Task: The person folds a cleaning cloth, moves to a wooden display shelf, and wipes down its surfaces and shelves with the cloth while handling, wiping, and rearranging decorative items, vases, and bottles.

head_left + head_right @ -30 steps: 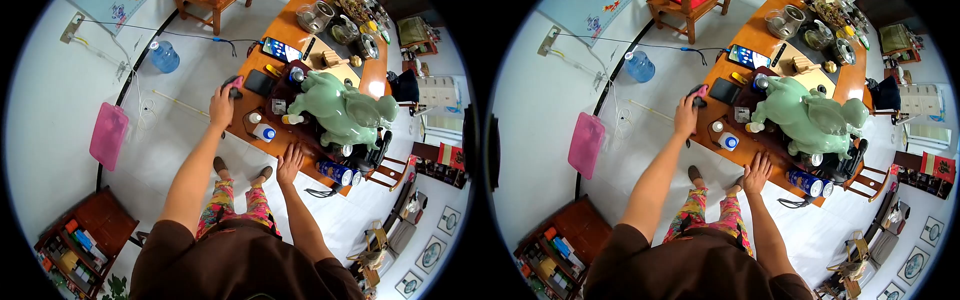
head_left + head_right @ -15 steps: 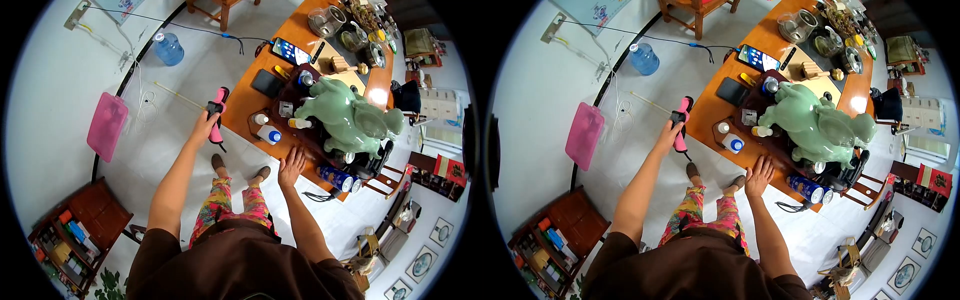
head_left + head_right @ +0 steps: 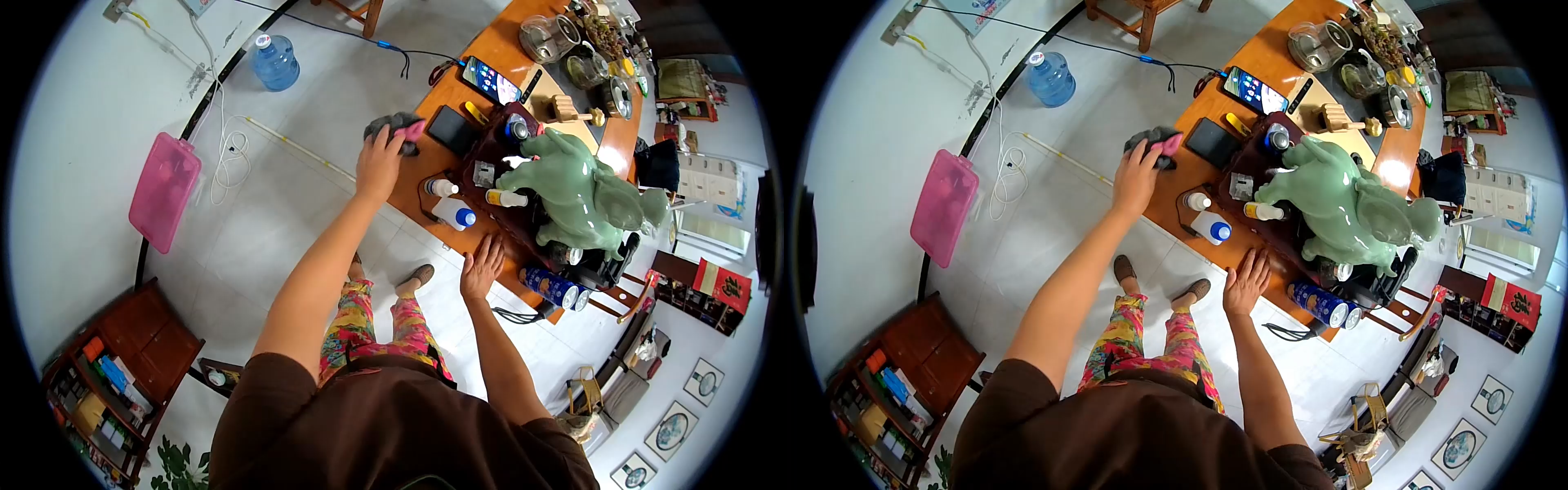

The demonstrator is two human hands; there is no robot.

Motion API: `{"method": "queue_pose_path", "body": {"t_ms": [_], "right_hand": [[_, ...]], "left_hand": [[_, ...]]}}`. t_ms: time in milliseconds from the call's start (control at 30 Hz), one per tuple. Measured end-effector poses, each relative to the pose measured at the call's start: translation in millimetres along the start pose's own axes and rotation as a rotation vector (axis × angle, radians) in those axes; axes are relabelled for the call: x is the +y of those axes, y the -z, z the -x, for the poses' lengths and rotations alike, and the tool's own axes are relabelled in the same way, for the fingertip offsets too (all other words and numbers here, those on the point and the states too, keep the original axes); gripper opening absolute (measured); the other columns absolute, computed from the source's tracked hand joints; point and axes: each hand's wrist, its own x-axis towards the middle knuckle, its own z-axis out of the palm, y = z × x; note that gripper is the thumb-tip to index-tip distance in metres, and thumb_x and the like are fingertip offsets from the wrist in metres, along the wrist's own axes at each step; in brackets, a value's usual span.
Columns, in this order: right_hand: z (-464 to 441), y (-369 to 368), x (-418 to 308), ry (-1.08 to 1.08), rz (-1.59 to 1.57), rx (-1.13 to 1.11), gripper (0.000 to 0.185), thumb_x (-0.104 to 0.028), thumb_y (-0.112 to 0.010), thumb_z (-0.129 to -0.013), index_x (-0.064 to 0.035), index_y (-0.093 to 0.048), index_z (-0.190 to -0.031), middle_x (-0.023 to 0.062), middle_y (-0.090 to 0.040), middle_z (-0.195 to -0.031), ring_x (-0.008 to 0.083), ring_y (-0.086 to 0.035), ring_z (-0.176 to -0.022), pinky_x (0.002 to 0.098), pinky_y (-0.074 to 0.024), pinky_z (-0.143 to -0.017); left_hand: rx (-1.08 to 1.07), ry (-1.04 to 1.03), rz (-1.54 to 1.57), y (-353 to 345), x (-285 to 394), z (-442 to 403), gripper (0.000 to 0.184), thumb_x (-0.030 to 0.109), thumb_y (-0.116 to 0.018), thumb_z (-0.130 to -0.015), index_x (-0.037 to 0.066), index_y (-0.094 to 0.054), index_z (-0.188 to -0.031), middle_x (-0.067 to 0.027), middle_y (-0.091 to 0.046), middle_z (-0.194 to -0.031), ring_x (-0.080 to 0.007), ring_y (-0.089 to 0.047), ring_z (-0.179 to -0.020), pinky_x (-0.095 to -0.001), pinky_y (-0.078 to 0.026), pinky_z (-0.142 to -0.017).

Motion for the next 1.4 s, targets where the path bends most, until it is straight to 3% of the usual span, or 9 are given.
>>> {"method": "queue_pose_path", "body": {"t_ms": [200,433,733,867,1067,1167,1233,1333,1400], "right_hand": [[0,-4,0,0.015,0.006,0.029,0.07,-0.041,-0.045,-0.099,-0.0104,-0.023,-0.157,0.0178,-0.018,-0.163,0.0375,-0.02,-0.148,0.0497,-0.0116,-0.121],[0,-4,1,0.018,0.012,0.043,0.069,-0.042,-0.044,-0.099,-0.0103,-0.024,-0.157,0.0177,-0.019,-0.162,0.037,-0.021,-0.147,0.05,-0.0128,-0.121],[0,-1,1,0.041,-0.005,0.046,0.068,-0.043,-0.044,-0.1,-0.0101,-0.025,-0.156,0.0187,-0.02,-0.162,0.0372,-0.023,-0.146,0.0506,-0.0141,-0.12],[-4,7,0,0.03,-0.095,-0.002,0.071,-0.041,-0.054,-0.096,-0.0092,-0.029,-0.154,0.0212,-0.024,-0.16,0.0396,-0.026,-0.144,0.052,-0.0174,-0.119],[25,26,-6,0.184,-0.754,-0.131,0.068,-0.026,-0.065,-0.093,-0.005,-0.035,-0.151,0.0246,-0.031,-0.154,0.0403,-0.031,-0.142,0.0471,-0.0262,-0.117],[59,58,-45,0.139,-1.34,-0.33,0.068,-0.025,-0.065,-0.095,-0.0029,-0.034,-0.151,0.022,-0.035,-0.152,0.0347,-0.031,-0.142,0.0435,-0.0255,-0.117],[70,87,-65,0.194,-1.358,-0.276,0.063,-0.018,-0.065,-0.093,-0.0029,-0.038,-0.148,0.0191,-0.041,-0.145,0.0318,-0.038,-0.137,0.041,-0.0288,-0.114],[53,64,-60,-0.027,-1.402,-0.212,0.051,-0.005,-0.064,-0.088,-0.0011,-0.051,-0.136,0.0184,-0.05,-0.136,0.0323,-0.046,-0.13,0.0388,-0.0337,-0.111],[37,63,-52,0.02,-1.098,-0.013,0.052,0.0,-0.063,-0.08,-0.0054,-0.055,-0.131,0.0207,-0.053,-0.132,0.0377,-0.048,-0.125,0.0427,-0.0371,-0.108]], "left_hand": [[-0.112,-0.157,-0.255,44,-12,84,0.041,0.007,-0.057,-0.089,0.014,-0.059,-0.13,-0.015,-0.044,-0.148,-0.0485,-0.042,-0.132,-0.0531,-0.045,-0.104],[-0.12,-0.086,-0.268,38,-1,48,0.04,0.005,-0.056,-0.089,0.011,-0.059,-0.128,-0.0126,-0.047,-0.146,-0.0453,-0.043,-0.132,-0.0523,-0.046,-0.102],[-0.031,-0.231,-0.408,14,30,97,0.018,0.011,-0.059,-0.083,0.003,-0.064,-0.098,-0.0123,-0.056,-0.127,-0.0365,-0.053,-0.105,-0.0436,-0.053,-0.084],[-0.051,-0.194,-0.363,16,52,135,0.021,0.01,-0.06,-0.081,0.003,-0.064,-0.101,-0.0121,-0.058,-0.123,-0.0361,-0.054,-0.102,-0.0423,-0.053,-0.083],[-0.245,0.335,0.213,9,53,220,0.02,0.016,-0.062,-0.091,0.006,-0.062,-0.108,-0.0112,-0.061,-0.115,-0.0283,-0.059,-0.102,-0.0404,-0.051,-0.088],[-0.486,0.995,1.23,44,105,223,0.031,0.035,-0.061,-0.098,0.01,-0.062,-0.116,-0.0058,-0.062,-0.118,-0.0204,-0.06,-0.107,-0.0392,-0.049,-0.094],[-0.581,1.05,1.52,54,138,218,0.061,0.059,-0.045,-0.1,0.012,-0.054,-0.138,-0.0054,-0.058,-0.131,-0.0172,-0.053,-0.121,-0.0374,-0.041,-0.106],[-0.701,0.9,1.612,55,139,206,0.071,0.064,-0.04,-0.099,0.01,-0.048,-0.145,-0.0066,-0.056,-0.136,-0.0211,-0.05,-0.126,-0.0379,-0.036,-0.11],[-0.721,0.863,1.547,45,135,203,0.072,0.063,-0.04,-0.1,0.009,-0.046,-0.146,-0.0074,-0.054,-0.139,-0.0229,-0.049,-0.128,-0.0386,-0.035,-0.111]]}}
